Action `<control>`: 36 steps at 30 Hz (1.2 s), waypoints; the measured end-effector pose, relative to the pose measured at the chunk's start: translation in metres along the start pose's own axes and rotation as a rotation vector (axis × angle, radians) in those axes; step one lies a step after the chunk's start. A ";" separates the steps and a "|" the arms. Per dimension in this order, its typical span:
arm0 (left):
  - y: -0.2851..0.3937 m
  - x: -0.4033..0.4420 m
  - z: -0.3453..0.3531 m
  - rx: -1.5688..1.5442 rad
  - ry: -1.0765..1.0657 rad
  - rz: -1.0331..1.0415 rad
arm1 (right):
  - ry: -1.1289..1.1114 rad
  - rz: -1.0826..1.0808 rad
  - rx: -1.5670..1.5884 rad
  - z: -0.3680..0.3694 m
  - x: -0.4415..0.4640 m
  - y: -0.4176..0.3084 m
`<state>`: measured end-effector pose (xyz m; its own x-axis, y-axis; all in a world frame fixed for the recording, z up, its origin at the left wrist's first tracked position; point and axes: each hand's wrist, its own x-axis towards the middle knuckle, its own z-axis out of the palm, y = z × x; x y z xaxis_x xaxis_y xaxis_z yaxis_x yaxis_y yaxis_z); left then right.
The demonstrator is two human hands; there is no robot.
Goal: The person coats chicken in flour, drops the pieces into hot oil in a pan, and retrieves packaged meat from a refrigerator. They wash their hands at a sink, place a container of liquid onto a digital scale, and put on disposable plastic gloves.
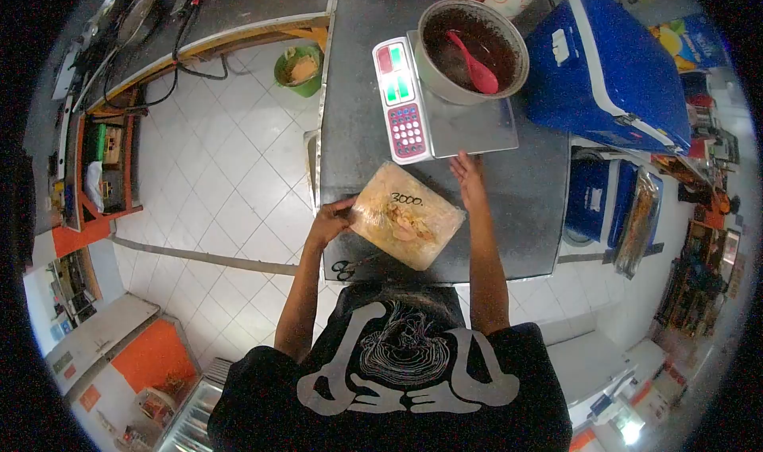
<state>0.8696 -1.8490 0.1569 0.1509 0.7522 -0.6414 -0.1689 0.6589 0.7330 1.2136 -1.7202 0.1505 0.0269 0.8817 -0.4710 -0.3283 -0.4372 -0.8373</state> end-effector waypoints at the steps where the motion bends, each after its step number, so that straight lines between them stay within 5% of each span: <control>1: -0.003 -0.002 0.000 -0.007 -0.013 -0.008 | -0.006 0.006 -0.045 0.005 0.001 0.001; 9: -0.029 -0.016 0.014 0.065 -0.020 0.038 | 0.058 0.130 -0.422 0.036 0.024 0.000; 13: -0.053 -0.018 0.019 0.205 0.076 0.350 | 0.339 -0.184 -0.799 0.041 0.004 0.006; 18: -0.062 -0.068 0.035 0.214 0.333 0.473 | 0.194 -0.454 -0.754 0.019 -0.103 -0.023; 24: -0.085 -0.154 0.007 0.232 0.419 0.330 | 0.347 -0.659 -0.594 -0.089 -0.168 0.026; 29: -0.108 -0.196 -0.038 0.144 0.473 0.232 | 0.562 -0.556 -0.564 -0.147 -0.251 0.072; 32: -0.112 -0.200 -0.061 0.112 0.492 0.231 | 0.601 -0.346 -0.275 -0.137 -0.304 0.084; 36: -0.094 -0.197 -0.108 0.149 0.423 0.343 | 0.566 -0.348 -0.399 -0.095 -0.340 0.109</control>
<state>0.7509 -2.0588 0.1903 -0.2974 0.8788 -0.3733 0.0048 0.3924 0.9198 1.2580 -2.0844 0.1929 0.5795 0.8022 -0.1434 0.1489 -0.2772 -0.9492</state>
